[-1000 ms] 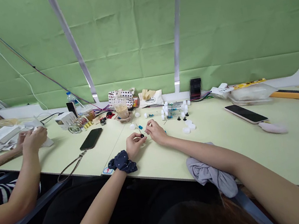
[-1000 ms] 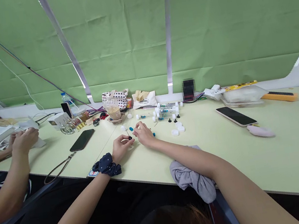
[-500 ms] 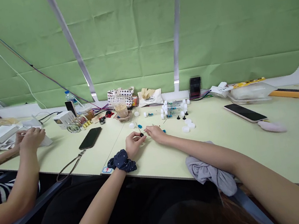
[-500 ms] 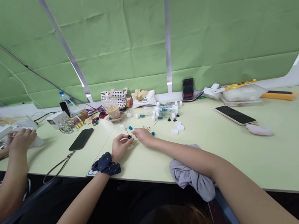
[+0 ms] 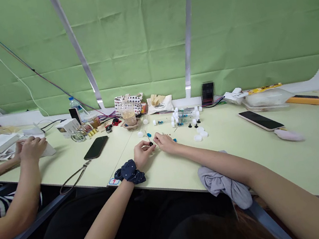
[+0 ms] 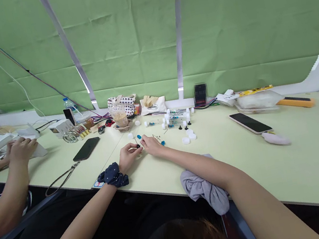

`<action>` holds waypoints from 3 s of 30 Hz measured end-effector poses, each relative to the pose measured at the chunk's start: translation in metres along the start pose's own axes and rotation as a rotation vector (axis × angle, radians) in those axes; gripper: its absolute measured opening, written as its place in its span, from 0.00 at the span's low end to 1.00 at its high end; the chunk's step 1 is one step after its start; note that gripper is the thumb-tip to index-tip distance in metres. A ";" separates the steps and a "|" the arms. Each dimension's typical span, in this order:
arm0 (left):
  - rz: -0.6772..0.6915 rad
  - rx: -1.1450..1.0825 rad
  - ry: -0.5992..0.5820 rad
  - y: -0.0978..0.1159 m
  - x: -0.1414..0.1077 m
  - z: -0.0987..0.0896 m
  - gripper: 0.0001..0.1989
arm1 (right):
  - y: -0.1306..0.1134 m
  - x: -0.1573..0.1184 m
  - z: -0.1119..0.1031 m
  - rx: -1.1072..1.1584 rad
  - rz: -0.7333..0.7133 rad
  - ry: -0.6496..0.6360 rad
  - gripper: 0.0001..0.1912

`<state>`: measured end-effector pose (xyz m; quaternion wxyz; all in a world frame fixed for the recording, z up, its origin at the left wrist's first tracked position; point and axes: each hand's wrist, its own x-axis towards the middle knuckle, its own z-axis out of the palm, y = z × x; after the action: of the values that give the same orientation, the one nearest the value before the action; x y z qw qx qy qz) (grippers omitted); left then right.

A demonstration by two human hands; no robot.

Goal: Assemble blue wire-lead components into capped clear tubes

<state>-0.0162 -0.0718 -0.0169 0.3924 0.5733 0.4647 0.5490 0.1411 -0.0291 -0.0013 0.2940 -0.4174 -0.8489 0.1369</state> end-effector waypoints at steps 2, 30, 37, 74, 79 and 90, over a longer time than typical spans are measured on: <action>-0.003 -0.005 -0.003 0.000 0.000 0.000 0.20 | 0.002 0.000 0.001 0.041 -0.018 0.001 0.06; -0.008 0.009 -0.026 0.002 -0.001 0.002 0.19 | 0.005 0.004 0.013 0.171 -0.049 0.100 0.18; -0.004 0.020 -0.015 0.000 -0.001 0.002 0.19 | 0.010 0.003 0.014 0.195 -0.136 0.077 0.11; 0.210 0.217 0.121 -0.006 0.003 0.000 0.13 | 0.018 0.008 -0.008 0.644 0.181 -0.204 0.16; 0.162 0.206 0.117 -0.005 0.003 0.000 0.13 | 0.012 0.007 -0.006 0.741 0.266 -0.207 0.15; 0.067 0.113 0.228 -0.020 0.013 -0.007 0.17 | 0.015 0.003 -0.003 0.031 0.110 0.050 0.06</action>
<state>-0.0261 -0.0542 -0.0319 0.2857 0.5434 0.5170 0.5965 0.1505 -0.0177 -0.0050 0.3137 -0.4619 -0.8149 0.1556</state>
